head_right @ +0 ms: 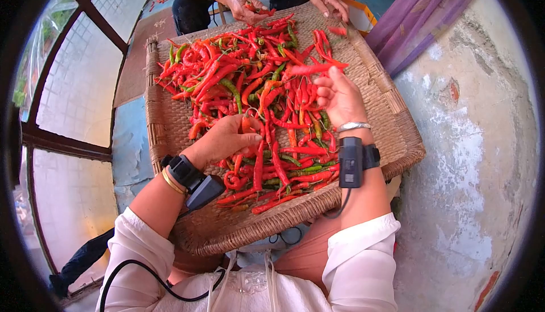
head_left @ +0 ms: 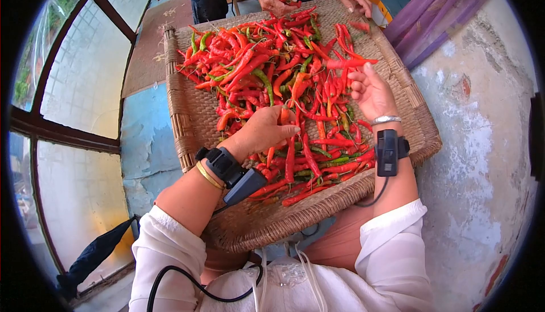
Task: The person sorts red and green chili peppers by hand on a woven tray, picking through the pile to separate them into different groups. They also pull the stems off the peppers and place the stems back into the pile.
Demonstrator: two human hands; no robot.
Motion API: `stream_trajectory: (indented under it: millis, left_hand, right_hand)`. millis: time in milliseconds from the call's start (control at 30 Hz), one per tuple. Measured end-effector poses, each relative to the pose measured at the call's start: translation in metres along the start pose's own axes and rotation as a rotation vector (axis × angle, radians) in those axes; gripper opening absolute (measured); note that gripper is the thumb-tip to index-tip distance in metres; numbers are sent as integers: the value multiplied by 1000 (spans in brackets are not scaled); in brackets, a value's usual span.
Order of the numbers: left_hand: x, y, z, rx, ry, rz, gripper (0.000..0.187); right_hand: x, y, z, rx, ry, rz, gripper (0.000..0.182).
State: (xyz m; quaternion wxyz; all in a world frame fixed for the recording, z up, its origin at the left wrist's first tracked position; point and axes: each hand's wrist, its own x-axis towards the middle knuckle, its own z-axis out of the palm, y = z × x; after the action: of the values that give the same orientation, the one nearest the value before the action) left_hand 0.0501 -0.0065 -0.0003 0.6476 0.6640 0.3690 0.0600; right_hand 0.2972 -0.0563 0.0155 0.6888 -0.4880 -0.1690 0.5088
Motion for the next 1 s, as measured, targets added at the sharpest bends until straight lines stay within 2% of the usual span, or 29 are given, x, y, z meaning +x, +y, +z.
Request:
stream_trajectory:
  millis: [67,167,200,267,300,367,500,567,600,667,733,767,800,867,900,933,1000]
  left_hand:
    - [1,-1,-2,-30,33,20,19]
    - [5,-6,-2,-5,67,107,17]
    - [4,-4,-2,-6,67,107,17]
    - [1,4,-4,64,-1,-21,16]
    - [2,4,-3,65,0,-20,16]
    - [1,2,-3,38,-14,-4,14]
    - [-2,8,-3,96,2,-22,17]
    - [-3,8,-3,88,59,5,21]
    - [-3,7,-3,83,60,2,21]
    - [-1,6,-5,99,76,-10,23]
    - [0,5,-5,88,89,-2,23]
    - [0,5,-5,81,98,6,24]
    - [0,6,-6,82,98,3,24]
    - [-1,6,-6,121,88,22,23]
    - [-1,6,-6,120,88,19,23]
    - [0,5,-5,100,107,27,22]
    - [2,1,-6,78,127,32,21]
  right_hand:
    - [1,2,-6,-199,21,9,22]
    - [-8,14,11,-965,-207,132,20]
    - [-8,29,9,-1052,-293,39,18]
    - [-10,44,10,-1532,-414,-270,20]
    - [-14,48,13,-1532,-414,-272,20]
    - [-20,53,18,-1897,-410,-376,19]
    - [-16,53,18,-1924,-383,-343,15]
    - [-15,38,23,-1842,-409,-151,13]
    - [-14,29,21,-1844,-414,-148,13]
    - [-10,6,9,-1527,-414,-199,11]
    - [-8,-9,2,-1309,-286,-218,14]
    - [-8,-15,2,-1262,-187,-159,15]
    - [-3,-11,-4,-1260,-188,-157,15]
    - [9,6,-19,-1287,121,-432,16]
    - [-4,4,-2,-1640,86,-548,19]
    - [-9,10,5,-1657,-94,-498,23]
    - [-27,23,31,-1864,-463,-134,28]
